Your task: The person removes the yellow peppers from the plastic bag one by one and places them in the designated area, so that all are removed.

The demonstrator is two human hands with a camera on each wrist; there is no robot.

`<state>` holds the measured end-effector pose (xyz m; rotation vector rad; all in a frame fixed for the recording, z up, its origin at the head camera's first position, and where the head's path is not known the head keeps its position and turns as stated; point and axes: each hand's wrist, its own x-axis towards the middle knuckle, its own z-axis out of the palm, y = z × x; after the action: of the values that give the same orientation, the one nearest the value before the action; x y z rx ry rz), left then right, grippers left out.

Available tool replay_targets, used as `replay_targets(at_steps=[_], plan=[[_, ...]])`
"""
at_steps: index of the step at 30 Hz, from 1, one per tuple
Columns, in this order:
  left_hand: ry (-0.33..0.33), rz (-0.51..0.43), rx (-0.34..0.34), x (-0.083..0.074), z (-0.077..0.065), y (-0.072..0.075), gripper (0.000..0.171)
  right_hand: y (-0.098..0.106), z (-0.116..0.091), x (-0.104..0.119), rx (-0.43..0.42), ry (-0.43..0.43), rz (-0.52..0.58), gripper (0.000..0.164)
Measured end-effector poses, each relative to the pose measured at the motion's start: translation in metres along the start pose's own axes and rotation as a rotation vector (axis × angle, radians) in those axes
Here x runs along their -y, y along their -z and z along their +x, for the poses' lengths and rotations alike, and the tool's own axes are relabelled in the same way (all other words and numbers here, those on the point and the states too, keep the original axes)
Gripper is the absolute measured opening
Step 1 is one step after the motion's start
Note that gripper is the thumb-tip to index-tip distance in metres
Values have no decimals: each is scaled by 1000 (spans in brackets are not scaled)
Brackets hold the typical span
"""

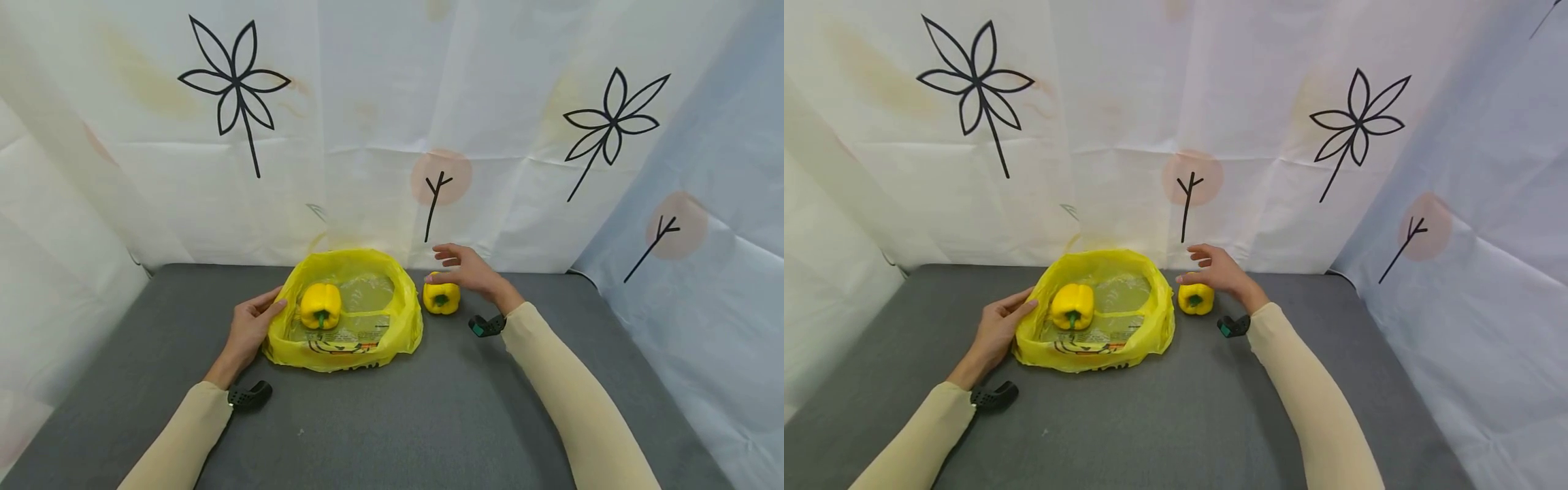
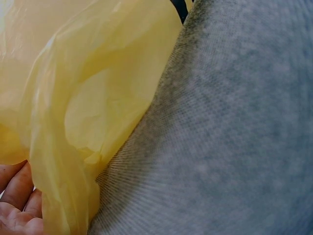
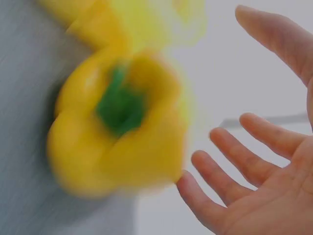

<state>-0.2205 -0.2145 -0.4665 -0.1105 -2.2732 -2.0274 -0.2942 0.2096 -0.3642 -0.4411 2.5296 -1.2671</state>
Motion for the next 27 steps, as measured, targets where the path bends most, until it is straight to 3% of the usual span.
replay_targets(at_steps=[5, 10, 18, 27], plan=[[-2, 6, -8, 0, -1, 1, 51, -22, 9, 45, -37, 157, 32, 74], [-1, 14, -10, 0, -1, 1, 52, -61, 27, 72, 51, 239, 85, 70], [3, 6, -5, 1, -2, 1, 51, -125, 53, 74, 197, 156, 173, 85], [9, 5, -3, 0, 0, 0, 51, -166, 65, 66, 192, 112, 59, 84]])
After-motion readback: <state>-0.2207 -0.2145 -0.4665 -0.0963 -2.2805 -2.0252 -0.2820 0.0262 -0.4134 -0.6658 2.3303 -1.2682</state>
